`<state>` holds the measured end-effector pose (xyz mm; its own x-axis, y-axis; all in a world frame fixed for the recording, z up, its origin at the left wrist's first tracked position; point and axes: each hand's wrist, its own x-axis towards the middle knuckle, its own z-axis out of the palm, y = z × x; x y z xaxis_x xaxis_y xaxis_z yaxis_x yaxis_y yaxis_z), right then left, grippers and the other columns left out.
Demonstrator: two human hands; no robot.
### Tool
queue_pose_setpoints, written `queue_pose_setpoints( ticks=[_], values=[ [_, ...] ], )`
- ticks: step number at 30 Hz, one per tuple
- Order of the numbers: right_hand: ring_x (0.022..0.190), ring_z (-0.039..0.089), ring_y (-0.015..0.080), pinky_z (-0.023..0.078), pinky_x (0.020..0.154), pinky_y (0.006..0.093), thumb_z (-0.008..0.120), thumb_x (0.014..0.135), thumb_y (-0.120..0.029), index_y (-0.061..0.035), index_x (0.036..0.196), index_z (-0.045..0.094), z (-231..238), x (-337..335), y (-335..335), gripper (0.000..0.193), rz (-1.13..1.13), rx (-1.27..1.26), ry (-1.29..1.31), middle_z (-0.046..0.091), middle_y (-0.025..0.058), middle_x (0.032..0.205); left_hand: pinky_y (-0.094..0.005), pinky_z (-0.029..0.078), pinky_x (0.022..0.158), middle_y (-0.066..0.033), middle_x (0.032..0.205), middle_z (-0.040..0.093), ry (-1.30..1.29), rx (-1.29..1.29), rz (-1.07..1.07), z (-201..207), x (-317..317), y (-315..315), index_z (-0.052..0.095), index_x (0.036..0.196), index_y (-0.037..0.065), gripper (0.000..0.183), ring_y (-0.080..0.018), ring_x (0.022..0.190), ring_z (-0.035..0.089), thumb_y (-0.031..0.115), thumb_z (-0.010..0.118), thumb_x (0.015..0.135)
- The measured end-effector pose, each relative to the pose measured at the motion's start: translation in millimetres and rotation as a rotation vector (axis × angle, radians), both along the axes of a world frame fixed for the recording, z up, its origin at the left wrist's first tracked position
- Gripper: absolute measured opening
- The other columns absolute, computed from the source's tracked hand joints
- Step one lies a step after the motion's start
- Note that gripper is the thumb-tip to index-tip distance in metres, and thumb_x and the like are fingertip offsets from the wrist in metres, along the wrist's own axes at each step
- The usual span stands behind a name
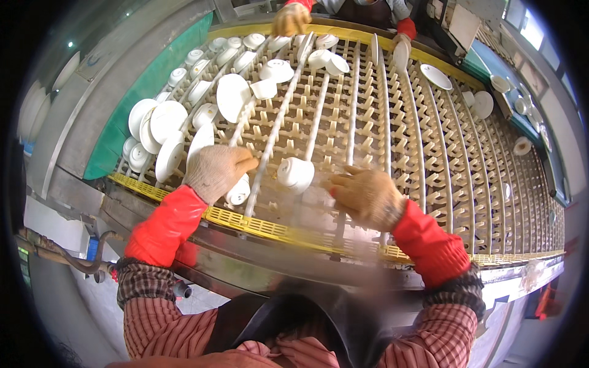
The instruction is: The person sorts white ceramic bowls and plates on a rotating conveyor belt, picking up items and placing them into designated slots. The person wears red gloves and a pink jacket while working alongside another person.
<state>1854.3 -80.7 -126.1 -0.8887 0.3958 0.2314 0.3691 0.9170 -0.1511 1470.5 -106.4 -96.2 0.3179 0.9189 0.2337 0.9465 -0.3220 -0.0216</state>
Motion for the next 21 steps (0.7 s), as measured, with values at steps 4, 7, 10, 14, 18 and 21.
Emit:
queue_pose_setpoints(
  ticks=[4, 7, 10, 14, 18, 21],
  values=[
    [0.115, 0.078, 0.0378, 0.057, 0.119, 0.049, 0.076, 0.099, -0.024, -0.0047, 0.133, 0.072, -2.7, 46.9, -31.1, 0.039, -0.302, -0.034, 0.034, 0.079, 0.0134, 0.129, -0.0469, 0.063, 0.086, -0.0146, 0.097, 0.082, -0.383, 0.005, 0.073, 24.3, 43.2, 63.8, 0.084, 0.116, 0.013, 0.034, -0.0341, 0.092, 0.079, 0.043, 0.078, 0.1],
    [0.113, 0.078, 0.0382, 0.057, 0.119, 0.0488, 0.077, 0.098, -0.025, -0.006, 0.137, 0.072, 1.7, 60.4, -32.6, 0.044, -0.378, -0.003, 0.074, 0.079, 0.014, 0.133, -0.0479, 0.054, 0.113, -0.0194, 0.141, 0.075, -0.251, 0.257, 0.104, 25.5, 42.2, 138.0, 0.075, 0.144, 0.014, 0.055, -0.0388, 0.13, 0.07, 0.045, 0.078, 0.099],
    [0.113, 0.078, 0.0387, 0.056, 0.12, 0.048, 0.078, 0.097, -0.025, -0.0061, 0.138, 0.072, 2.9, 65.6, -30.5, 0.046, -0.429, -0.002, 0.078, 0.08, 0.0145, 0.133, -0.047, 0.045, 0.124, -0.019, 0.157, 0.067, -0.118, 0.174, 0.223, 7.4, 32.3, 188.9, 0.07, 0.151, 0.014, 0.061, -0.038, 0.145, 0.063, 0.044, 0.077, 0.098],
    [0.119, 0.076, 0.0393, 0.058, 0.117, 0.0473, 0.078, 0.097, -0.026, -0.0055, 0.139, 0.071, 1.3, 63.7, -33.3, 0.048, -0.44, 0.004, 0.004, 0.079, 0.0151, 0.136, -0.0467, 0.057, 0.108, -0.0189, 0.137, 0.078, -0.347, 0.04, 0.245, -24.9, 5.2, 214.7, 0.076, 0.138, 0.01, 0.044, -0.0414, 0.124, 0.073, 0.035, 0.073, 0.102],
    [0.123, 0.075, 0.0391, 0.06, 0.112, 0.0476, 0.078, 0.097, -0.027, -0.0052, 0.139, 0.07, -5.4, 67.6, -36.9, 0.049, -0.433, 0.026, -0.031, 0.078, 0.0139, 0.135, -0.0409, 0.06, 0.098, -0.0197, 0.121, 0.081, -0.085, -0.027, -0.014, -17.8, -26.0, 211.2, 0.08, 0.128, 0.007, 0.03, -0.0358, 0.111, 0.077, 0.02, 0.069, 0.104],
    [0.123, 0.075, 0.0383, 0.06, 0.112, 0.0473, 0.078, 0.097, -0.026, -0.0053, 0.134, 0.072, -5.8, 73.3, -38.8, 0.043, -0.461, -0.042, -0.021, 0.078, 0.0138, 0.134, -0.0372, 0.06, 0.096, -0.0175, 0.115, 0.081, -0.939, -0.528, 0.085, -2.3, -15.9, 172.4, 0.08, 0.123, 0.007, 0.026, -0.0321, 0.108, 0.078, 0.016, 0.07, 0.101]
  ],
)
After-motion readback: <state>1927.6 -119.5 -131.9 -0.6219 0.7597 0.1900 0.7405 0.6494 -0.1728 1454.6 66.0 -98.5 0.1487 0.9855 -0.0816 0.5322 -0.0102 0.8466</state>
